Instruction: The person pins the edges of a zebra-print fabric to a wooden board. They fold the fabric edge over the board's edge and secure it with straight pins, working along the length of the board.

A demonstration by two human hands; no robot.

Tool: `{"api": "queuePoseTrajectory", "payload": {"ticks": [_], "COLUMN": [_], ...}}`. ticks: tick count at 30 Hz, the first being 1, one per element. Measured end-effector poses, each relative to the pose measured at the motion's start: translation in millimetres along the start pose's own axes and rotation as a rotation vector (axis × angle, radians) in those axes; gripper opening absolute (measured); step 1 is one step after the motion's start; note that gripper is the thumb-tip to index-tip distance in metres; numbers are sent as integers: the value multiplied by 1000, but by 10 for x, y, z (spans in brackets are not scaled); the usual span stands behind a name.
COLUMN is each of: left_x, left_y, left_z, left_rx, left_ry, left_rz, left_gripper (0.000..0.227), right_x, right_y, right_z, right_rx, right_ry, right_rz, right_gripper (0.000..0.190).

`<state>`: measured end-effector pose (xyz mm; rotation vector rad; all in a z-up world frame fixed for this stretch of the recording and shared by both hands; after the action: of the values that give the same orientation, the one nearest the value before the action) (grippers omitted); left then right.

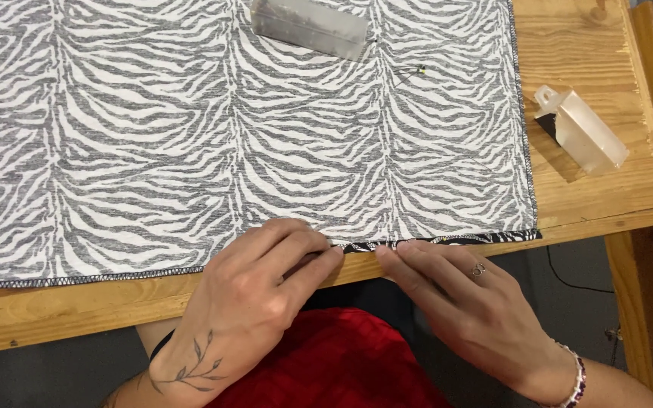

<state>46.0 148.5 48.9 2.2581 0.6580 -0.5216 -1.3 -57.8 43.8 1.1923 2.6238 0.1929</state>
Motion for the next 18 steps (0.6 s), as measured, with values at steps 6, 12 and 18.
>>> {"api": "queuePoseTrajectory", "payload": {"ticks": [6, 12, 18], "left_x": [-1, -36, -44], "left_y": [-41, -85, -138], "left_z": [-28, -35, -2], "left_rx": [-1, -28, -45], "left_ry": [-3, 39, 108], "left_rz": [-10, 6, 34], "left_gripper": [13, 14, 15], "right_x": [66, 44, -485], "right_y": [115, 129, 391], "right_z": [-27, -21, -1], "right_rx": [-2, 83, 251], "right_ry": [-131, -289, -432], "right_rz": [-2, -60, -147], "right_gripper": [58, 50, 61]}}
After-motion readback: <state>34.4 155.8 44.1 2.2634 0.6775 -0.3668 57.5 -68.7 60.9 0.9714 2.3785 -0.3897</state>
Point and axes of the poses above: each hand's wrist, its own y-axis towards the middle knuckle, its own z-axis out of the palm, x = y × z, the point moved 4 cm from there along y, towards the middle knuckle, and after that the axes turned 12 degrees about -y, right-handed, at the moved point
